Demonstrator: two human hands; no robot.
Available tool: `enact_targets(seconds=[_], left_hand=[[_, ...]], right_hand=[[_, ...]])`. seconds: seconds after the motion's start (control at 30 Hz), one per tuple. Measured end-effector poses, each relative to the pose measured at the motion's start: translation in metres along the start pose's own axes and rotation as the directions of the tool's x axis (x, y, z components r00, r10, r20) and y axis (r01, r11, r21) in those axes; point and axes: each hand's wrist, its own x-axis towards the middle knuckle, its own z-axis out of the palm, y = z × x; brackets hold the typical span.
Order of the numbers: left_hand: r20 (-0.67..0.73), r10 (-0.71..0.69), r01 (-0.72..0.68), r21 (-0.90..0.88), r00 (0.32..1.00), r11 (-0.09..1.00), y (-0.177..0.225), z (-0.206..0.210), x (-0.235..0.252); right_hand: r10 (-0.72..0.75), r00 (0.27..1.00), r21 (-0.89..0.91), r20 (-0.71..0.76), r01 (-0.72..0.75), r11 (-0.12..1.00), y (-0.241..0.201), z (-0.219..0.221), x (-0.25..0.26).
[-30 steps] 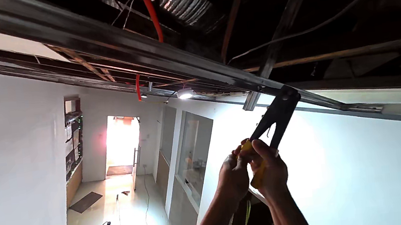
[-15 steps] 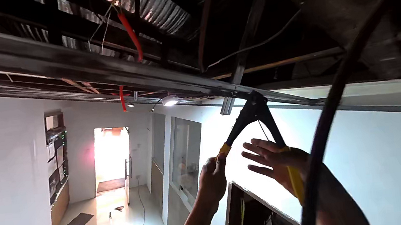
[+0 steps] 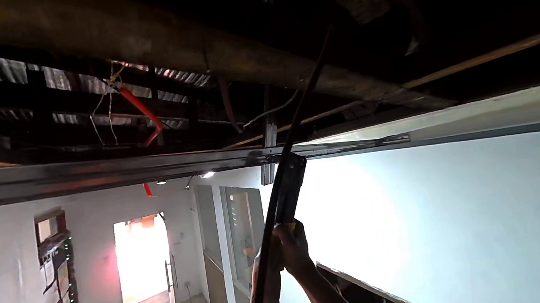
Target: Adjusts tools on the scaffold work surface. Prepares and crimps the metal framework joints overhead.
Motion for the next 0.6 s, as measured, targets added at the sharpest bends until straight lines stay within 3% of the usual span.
enact_targets(seconds=[0.07, 0.13, 0.2, 0.33, 0.4, 0.47, 0.53, 0.6], left_hand=[[-0.030, 0.021, -0.020, 0.035, 0.999, 0.999, 0.004, 0.004, -0.001], [-0.036, 0.053, -0.050, 0.099, 0.998, 0.994, 0.004, 0.003, -0.004], [-0.065, 0.057, -0.043, 0.200, 0.996, 0.979, 0.002, 0.002, -0.003], [-0.057, 0.024, -0.008, 0.274, 0.998, 0.962, 0.003, -0.004, 0.002], [-0.036, 0.014, -0.005, 0.226, 0.999, 0.974, 0.001, -0.003, -0.001], [-0.011, 0.037, -0.034, 0.187, 0.999, 0.982, -0.006, -0.003, -0.001], [0.006, 0.072, -0.072, 0.170, 0.997, 0.983, -0.008, -0.004, 0.001], [0.019, 0.085, -0.087, 0.118, 0.996, 0.989, -0.006, -0.004, 0.002]], right_hand=[[0.048, 0.998, -0.185, 0.038, -0.041, 0.982, -0.008, -0.007, -0.001], [0.215, 0.973, -0.494, 0.088, -0.144, 0.857, -0.035, -0.025, -0.012], [0.352, 0.927, -0.594, 0.131, -0.211, 0.777, -0.073, -0.049, -0.029], [0.186, 0.979, -0.483, 0.086, -0.122, 0.867, -0.127, -0.076, -0.057], [0.136, 0.988, -0.489, 0.072, -0.084, 0.868, -0.107, -0.066, -0.056], [0.224, 0.964, -0.506, 0.145, -0.123, 0.854, -0.072, -0.053, -0.052], [0.249, 0.945, -0.306, 0.214, -0.177, 0.935, -0.047, -0.041, -0.043], [0.147, 0.953, -0.074, 0.266, -0.132, 0.988, -0.025, -0.035, -0.034]])
